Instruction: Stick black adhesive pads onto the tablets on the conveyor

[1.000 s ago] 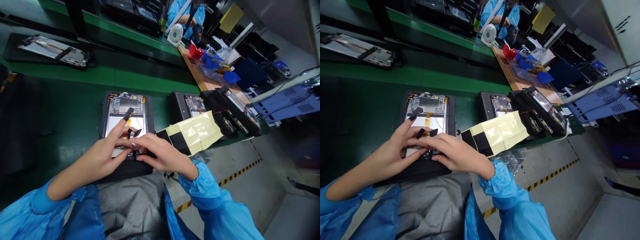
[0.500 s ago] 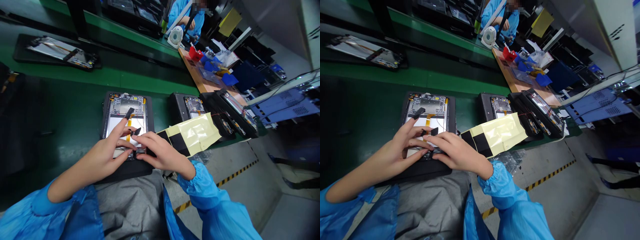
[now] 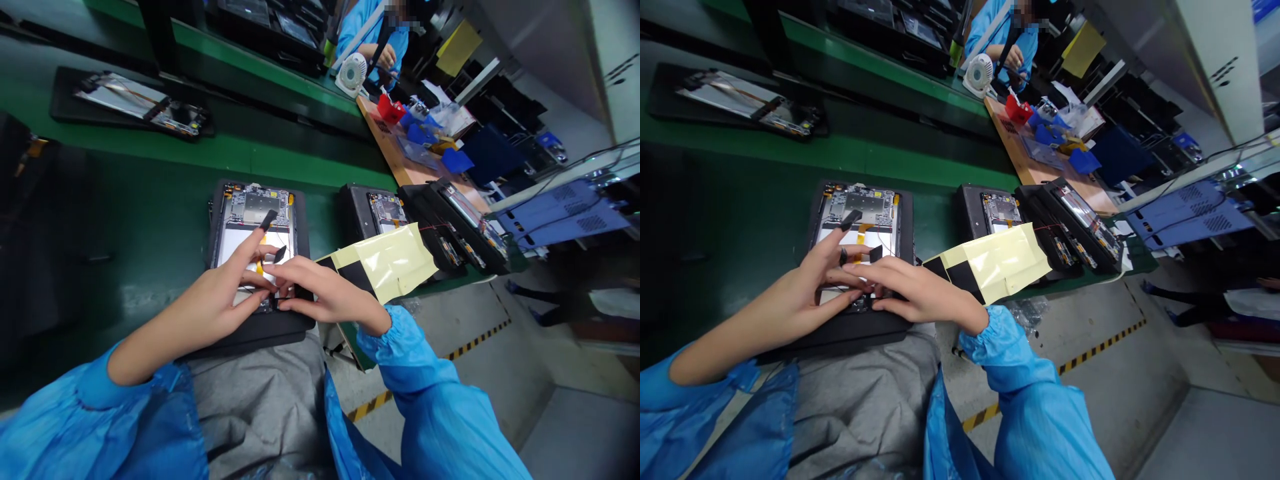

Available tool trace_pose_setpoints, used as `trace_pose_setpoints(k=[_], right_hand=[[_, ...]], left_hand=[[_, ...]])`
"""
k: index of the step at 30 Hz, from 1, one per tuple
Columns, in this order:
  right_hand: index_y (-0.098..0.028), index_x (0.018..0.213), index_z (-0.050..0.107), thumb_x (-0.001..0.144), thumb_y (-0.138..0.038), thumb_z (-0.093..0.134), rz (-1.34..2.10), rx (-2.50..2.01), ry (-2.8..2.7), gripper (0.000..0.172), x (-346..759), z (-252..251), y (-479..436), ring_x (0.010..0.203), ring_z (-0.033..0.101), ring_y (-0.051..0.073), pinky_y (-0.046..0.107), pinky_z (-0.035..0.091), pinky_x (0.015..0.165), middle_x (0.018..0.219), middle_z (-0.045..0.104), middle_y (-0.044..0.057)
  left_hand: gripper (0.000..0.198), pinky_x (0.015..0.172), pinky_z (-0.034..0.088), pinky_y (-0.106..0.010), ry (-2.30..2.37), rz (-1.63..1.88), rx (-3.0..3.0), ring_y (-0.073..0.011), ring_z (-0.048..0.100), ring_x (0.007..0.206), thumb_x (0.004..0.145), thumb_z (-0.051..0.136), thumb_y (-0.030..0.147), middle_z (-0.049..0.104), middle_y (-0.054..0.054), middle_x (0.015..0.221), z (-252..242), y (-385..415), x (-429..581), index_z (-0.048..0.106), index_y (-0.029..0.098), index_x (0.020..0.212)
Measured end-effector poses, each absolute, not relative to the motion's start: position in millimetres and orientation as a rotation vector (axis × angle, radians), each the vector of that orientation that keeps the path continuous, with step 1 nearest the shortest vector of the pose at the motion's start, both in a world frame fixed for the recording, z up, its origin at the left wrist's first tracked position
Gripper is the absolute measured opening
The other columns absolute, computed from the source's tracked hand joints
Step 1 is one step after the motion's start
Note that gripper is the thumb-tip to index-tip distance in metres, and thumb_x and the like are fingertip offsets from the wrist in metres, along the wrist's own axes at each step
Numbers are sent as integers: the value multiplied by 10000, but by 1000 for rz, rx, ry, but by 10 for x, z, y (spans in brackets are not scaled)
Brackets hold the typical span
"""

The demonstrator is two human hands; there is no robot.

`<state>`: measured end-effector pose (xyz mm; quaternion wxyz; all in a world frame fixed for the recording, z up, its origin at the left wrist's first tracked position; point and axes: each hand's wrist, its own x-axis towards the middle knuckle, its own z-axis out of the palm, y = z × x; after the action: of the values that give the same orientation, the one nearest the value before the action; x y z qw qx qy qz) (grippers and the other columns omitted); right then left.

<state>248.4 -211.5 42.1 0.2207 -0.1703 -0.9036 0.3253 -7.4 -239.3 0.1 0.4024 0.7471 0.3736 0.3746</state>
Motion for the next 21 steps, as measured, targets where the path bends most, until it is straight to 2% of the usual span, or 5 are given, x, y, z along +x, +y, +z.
trace_pose_setpoints(k=[6, 11, 15, 17, 21], right_hand=[[-230, 1723, 365, 1175, -357, 545, 870, -459, -2618, 591, 2489, 401, -2034, 1145, 655, 243, 398, 607, 997, 1281, 646, 137], [-223, 1728, 365, 1121, -545, 592, 637, -555, -2696, 724, 2492, 406, -1957, 1164, 644, 283, 448, 601, 1004, 1312, 649, 157], [-248, 1699, 432, 1044, -653, 660, 509, -642, -2561, 803, 2545, 393, -2054, 1074, 655, 282, 445, 604, 929, 1226, 672, 130], [-280, 1643, 519, 1016, -602, 754, 595, -722, -2336, 743, 2573, 410, -2222, 983, 648, 250, 401, 593, 869, 1135, 676, 85], [-329, 1446, 687, 1089, -448, 714, 971, -945, -1592, 377, 2552, 469, -2719, 676, 547, 152, 276, 511, 661, 812, 594, -33]], left_hand=[[845, 931, 717, -427, 976, 920, 1815, -255, 855, 967, 1022, 584, 399, 649, -179, 1587, 67, -2385, -47, 189, 285, 1760], [850, 957, 706, -428, 1019, 890, 1826, -284, 850, 1021, 1009, 585, 407, 765, -150, 1427, 70, -2391, -22, 215, 244, 1758], [896, 984, 692, -421, 992, 911, 1860, -284, 844, 1078, 1025, 579, 386, 770, -165, 1410, 60, -2385, -29, 124, 254, 1786], [905, 957, 697, -409, 961, 922, 1867, -273, 848, 1064, 1039, 570, 363, 735, -172, 1471, 66, -2379, -40, 75, 300, 1794], [868, 884, 702, -343, 887, 939, 1931, -248, 855, 1049, 1075, 526, 290, 669, -158, 1573, 83, -2367, -59, 42, 390, 1789]])
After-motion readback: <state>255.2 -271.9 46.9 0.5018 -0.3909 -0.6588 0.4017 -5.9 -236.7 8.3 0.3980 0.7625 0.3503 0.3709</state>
